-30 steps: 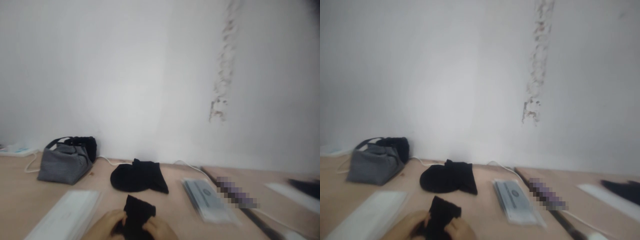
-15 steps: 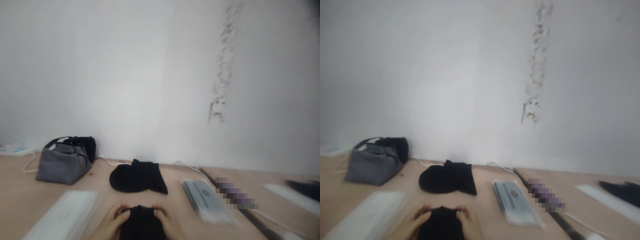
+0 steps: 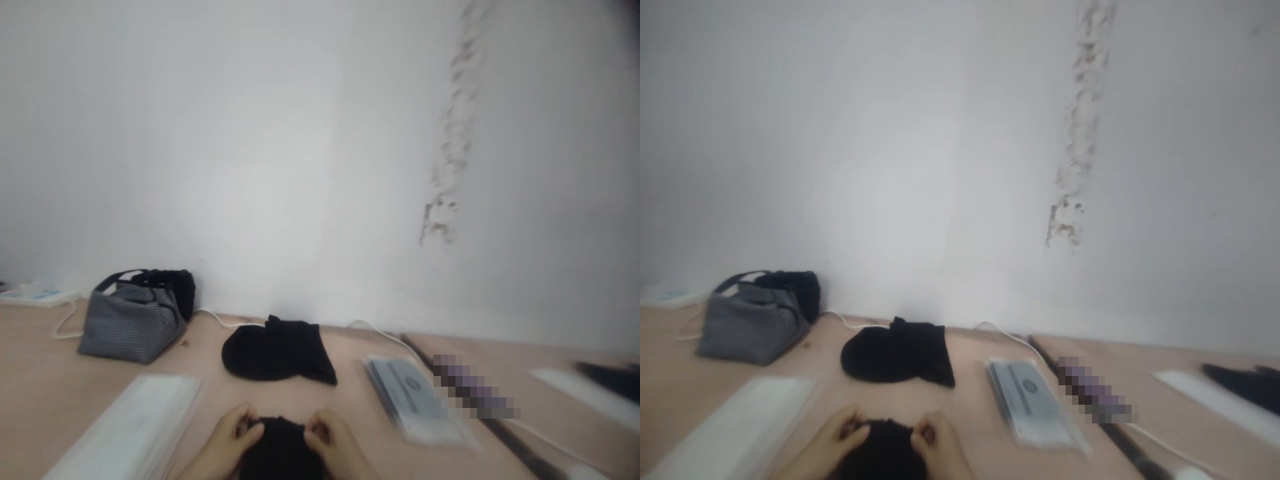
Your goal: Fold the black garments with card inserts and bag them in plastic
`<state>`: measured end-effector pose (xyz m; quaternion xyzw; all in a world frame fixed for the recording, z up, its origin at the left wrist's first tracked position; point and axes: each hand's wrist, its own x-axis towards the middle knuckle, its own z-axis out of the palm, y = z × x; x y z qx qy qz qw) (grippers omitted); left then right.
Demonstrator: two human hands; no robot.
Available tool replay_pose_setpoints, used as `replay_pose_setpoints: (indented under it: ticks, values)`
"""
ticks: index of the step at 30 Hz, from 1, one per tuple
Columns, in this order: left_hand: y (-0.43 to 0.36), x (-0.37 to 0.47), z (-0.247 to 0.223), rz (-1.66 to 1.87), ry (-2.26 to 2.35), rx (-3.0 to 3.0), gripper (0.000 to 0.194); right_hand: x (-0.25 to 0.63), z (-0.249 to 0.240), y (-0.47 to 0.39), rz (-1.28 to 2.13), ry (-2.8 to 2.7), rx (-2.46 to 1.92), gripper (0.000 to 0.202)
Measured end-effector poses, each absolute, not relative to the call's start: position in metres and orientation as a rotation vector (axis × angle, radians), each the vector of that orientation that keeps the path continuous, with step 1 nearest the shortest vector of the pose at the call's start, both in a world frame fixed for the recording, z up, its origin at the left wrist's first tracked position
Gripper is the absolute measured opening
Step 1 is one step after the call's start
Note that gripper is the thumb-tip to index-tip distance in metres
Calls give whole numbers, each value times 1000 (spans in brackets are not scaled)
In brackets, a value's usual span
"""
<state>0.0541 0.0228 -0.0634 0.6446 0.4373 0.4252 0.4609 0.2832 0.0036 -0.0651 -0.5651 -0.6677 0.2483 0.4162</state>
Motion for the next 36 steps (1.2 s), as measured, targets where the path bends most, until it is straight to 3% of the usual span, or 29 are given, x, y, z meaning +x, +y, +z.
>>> replay_pose_setpoints:
  ticks: [8,11,15,22,26,31,36]
  values:
    - [35,62,-67,1143,1303,1817,15,274,-51,1,324,-1752,-1438,15]
    - [35,62,-67,1120,1340,1846,17,267,-35,-10,227,-2008,-1232,23]
    - [35,48,-55,1088,1419,1915,24,261,-26,-19,357,-2321,-1126,38]
    - [38,-44,-26,838,2068,1936,9,265,-36,-16,76,-2120,-1635,27]
    - [39,-79,-29,552,2283,1862,17,277,-31,-17,-219,-1992,-1740,34]
    - [43,-87,-37,320,2305,1849,12,310,-27,-1,55,-2562,-1144,49]
    - [38,-89,-24,283,2342,1857,19,325,-60,21,222,-2694,-1100,43]
